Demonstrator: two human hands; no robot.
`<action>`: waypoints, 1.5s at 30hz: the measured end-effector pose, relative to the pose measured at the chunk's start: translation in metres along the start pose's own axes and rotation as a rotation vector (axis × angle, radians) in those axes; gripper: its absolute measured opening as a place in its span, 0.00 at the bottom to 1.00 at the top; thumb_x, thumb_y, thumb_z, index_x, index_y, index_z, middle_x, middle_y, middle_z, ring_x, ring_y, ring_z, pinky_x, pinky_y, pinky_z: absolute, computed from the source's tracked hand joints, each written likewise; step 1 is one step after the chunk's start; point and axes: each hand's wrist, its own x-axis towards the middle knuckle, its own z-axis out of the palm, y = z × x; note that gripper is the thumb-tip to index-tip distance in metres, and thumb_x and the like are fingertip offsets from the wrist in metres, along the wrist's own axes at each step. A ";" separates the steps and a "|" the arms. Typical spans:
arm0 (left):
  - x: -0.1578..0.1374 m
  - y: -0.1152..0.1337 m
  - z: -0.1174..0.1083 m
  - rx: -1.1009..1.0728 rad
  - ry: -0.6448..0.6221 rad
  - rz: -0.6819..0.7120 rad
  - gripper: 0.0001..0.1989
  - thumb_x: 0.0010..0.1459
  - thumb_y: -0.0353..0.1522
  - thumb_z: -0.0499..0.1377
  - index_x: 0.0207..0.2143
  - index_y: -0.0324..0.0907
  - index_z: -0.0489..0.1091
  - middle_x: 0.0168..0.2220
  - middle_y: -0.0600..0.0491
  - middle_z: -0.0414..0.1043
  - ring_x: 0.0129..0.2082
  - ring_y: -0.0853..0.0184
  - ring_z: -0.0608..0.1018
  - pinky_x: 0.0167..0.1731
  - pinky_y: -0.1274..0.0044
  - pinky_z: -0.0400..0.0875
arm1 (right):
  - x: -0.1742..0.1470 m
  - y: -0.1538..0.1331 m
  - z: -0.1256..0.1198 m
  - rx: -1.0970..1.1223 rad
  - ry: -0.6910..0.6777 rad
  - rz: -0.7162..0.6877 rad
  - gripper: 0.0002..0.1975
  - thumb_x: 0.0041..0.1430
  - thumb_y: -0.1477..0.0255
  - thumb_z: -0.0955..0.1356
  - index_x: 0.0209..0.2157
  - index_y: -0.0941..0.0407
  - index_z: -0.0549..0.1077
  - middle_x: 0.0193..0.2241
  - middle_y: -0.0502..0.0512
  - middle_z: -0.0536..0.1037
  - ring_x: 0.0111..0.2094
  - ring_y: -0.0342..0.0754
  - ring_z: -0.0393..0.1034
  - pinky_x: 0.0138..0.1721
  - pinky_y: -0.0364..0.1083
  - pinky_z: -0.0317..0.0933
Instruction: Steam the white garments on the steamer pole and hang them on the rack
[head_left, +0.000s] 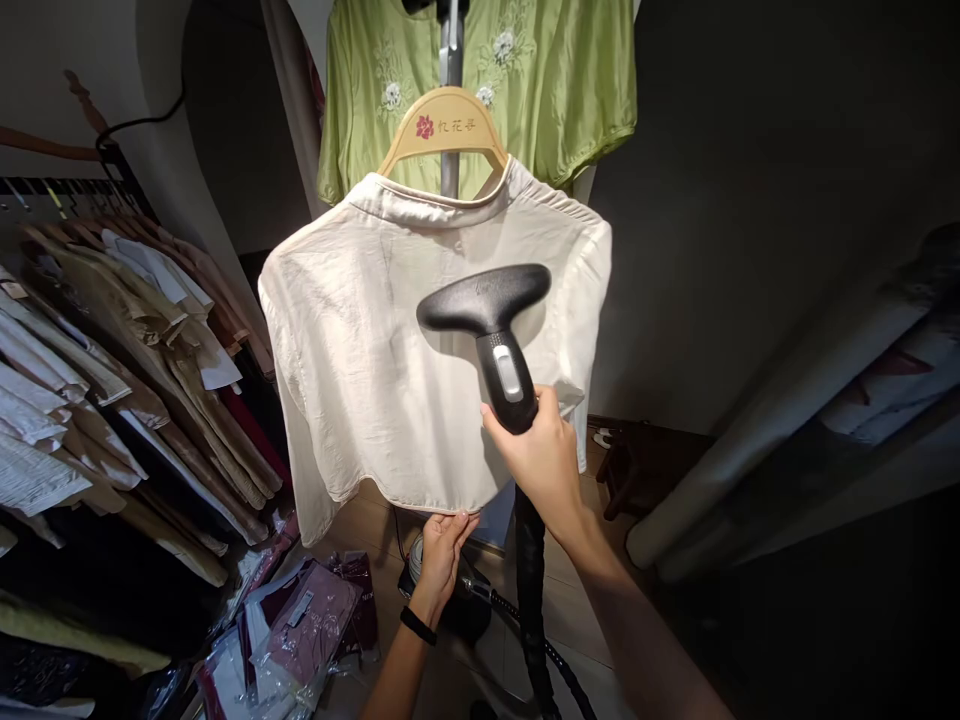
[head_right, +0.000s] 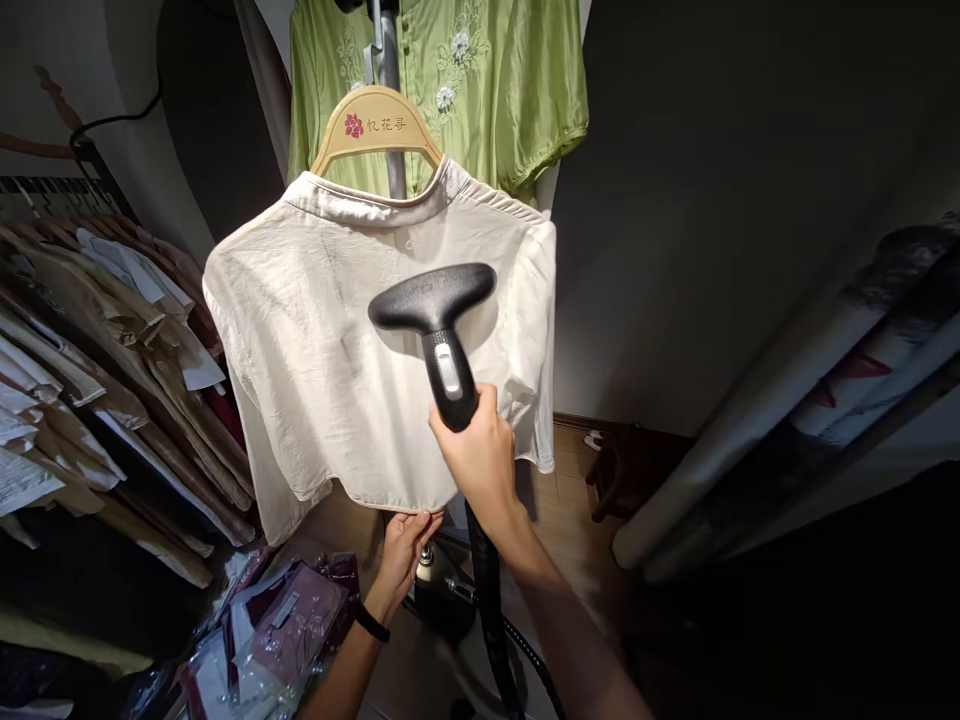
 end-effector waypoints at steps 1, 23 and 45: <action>0.001 0.004 -0.001 -0.038 0.000 0.024 0.18 0.42 0.32 0.73 0.35 0.35 0.72 0.40 0.44 0.78 0.46 0.58 0.79 0.57 0.64 0.67 | -0.005 0.004 0.001 -0.002 -0.022 0.020 0.21 0.51 0.56 0.68 0.41 0.54 0.63 0.29 0.55 0.74 0.32 0.55 0.70 0.31 0.47 0.59; 0.012 0.022 -0.009 -0.110 0.066 0.105 0.16 0.42 0.36 0.72 0.32 0.39 0.72 0.36 0.48 0.76 0.43 0.62 0.78 0.50 0.73 0.69 | -0.086 0.041 0.068 -0.068 -0.417 0.123 0.16 0.54 0.61 0.66 0.42 0.54 0.64 0.31 0.56 0.77 0.33 0.55 0.74 0.31 0.45 0.59; 0.015 -0.006 -0.017 -0.131 0.123 0.082 0.16 0.42 0.35 0.72 0.31 0.38 0.71 0.33 0.50 0.74 0.39 0.65 0.77 0.48 0.73 0.69 | -0.039 -0.010 0.055 -0.244 -0.249 -0.146 0.17 0.57 0.64 0.65 0.45 0.56 0.62 0.29 0.55 0.75 0.29 0.54 0.72 0.28 0.44 0.53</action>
